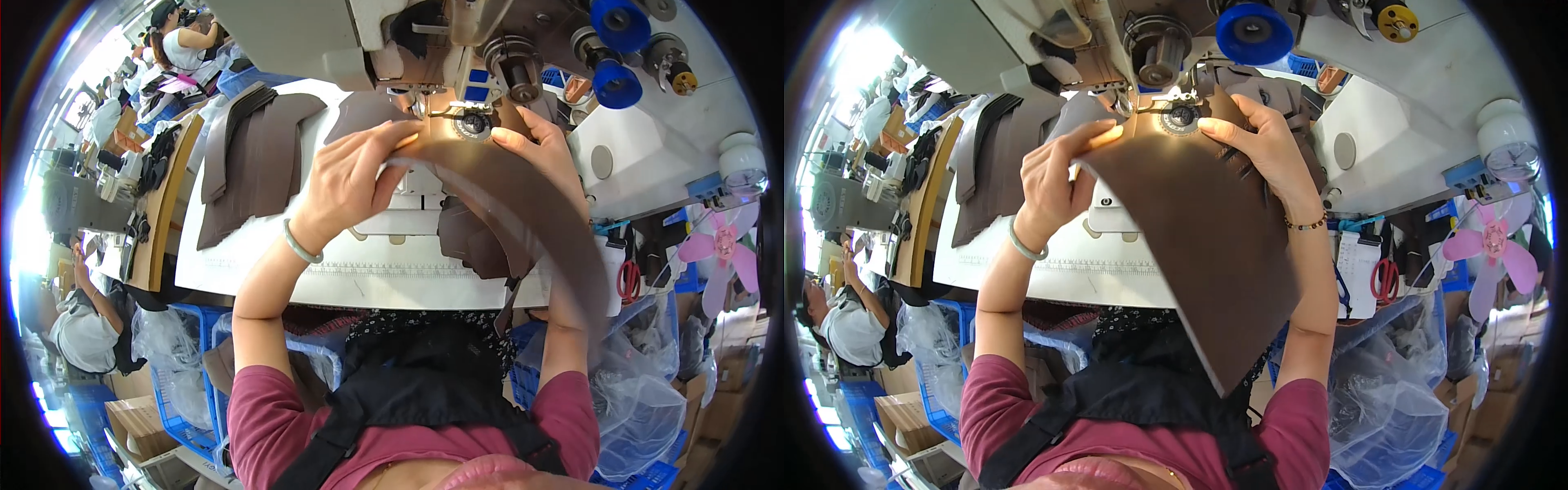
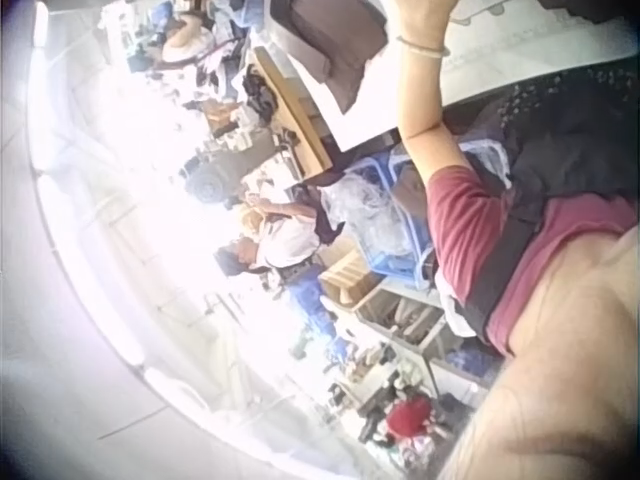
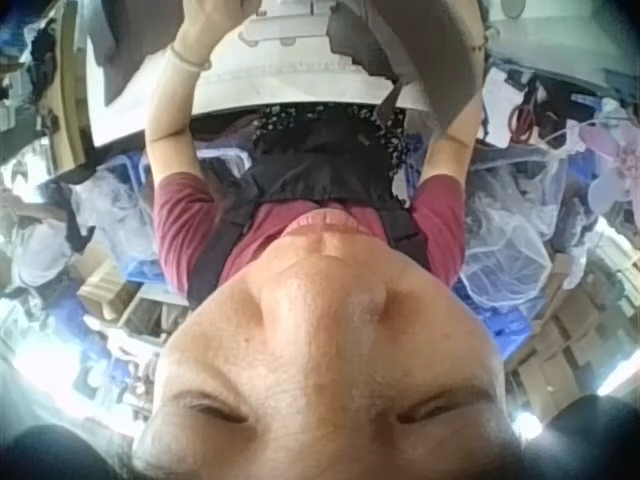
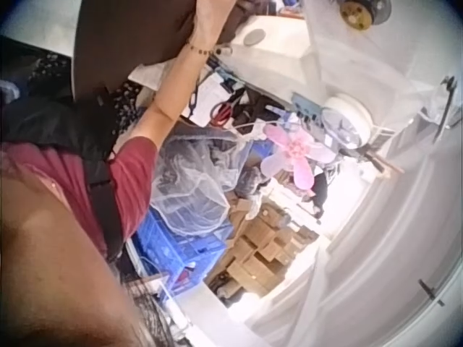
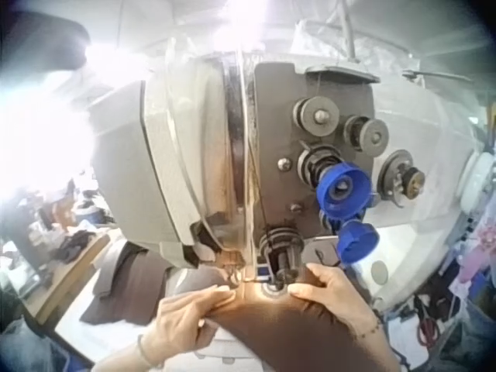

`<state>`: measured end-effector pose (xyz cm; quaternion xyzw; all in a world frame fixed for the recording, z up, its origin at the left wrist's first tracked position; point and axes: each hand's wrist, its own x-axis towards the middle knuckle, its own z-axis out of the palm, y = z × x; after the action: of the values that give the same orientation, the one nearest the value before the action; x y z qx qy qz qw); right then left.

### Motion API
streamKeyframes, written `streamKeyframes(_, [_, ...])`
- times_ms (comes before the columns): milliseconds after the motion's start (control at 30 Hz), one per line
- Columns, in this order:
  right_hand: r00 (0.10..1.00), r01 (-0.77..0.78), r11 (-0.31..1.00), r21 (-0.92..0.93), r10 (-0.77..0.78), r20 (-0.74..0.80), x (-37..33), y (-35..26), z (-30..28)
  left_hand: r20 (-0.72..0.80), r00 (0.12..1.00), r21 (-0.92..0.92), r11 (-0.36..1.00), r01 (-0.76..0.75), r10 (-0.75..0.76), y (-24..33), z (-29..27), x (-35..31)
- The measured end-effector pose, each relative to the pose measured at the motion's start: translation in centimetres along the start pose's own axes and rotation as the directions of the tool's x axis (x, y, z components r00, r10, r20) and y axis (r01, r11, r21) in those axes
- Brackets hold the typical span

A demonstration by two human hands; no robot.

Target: Sewing pieces of leather together using an industrial sewing machine to form a shoe upper.

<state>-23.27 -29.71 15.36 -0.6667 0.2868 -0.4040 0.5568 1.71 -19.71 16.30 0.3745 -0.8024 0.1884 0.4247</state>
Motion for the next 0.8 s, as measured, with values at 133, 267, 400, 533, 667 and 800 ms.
streamKeyframes(133, [0.984,0.173,0.980,0.094,-0.170,-0.043,-0.8,-0.4,0.9,-0.018,0.999,-0.016,0.999,0.042,-0.042,0.3,0.0,-0.1])
streamKeyframes(267, [1.000,0.003,0.998,0.061,-0.003,0.000,-0.2,0.2,0.2,-0.009,0.971,0.038,0.970,-0.239,0.239,-0.1,0.9,-1.1])
streamKeyframes(400, [1.000,0.019,0.999,0.035,-0.019,0.015,0.0,0.4,-0.1,0.013,0.971,0.045,0.970,-0.240,0.240,0.3,1.5,-2.1])
streamKeyframes(533, [1.000,0.008,0.999,0.031,-0.009,0.019,0.0,0.1,-0.1,-0.046,0.958,0.141,0.952,-0.273,0.282,-0.5,2.9,-2.2])
streamKeyframes(667, [1.000,0.004,1.000,0.025,-0.004,0.015,0.1,-0.3,0.0,-0.051,0.954,0.158,0.946,-0.283,0.294,-0.6,2.7,-1.8])
streamKeyframes(800, [0.998,-0.050,0.997,0.060,0.047,0.045,-0.1,-0.7,-0.1,-0.074,0.940,0.143,0.937,-0.320,0.332,-0.7,2.5,-1.6])
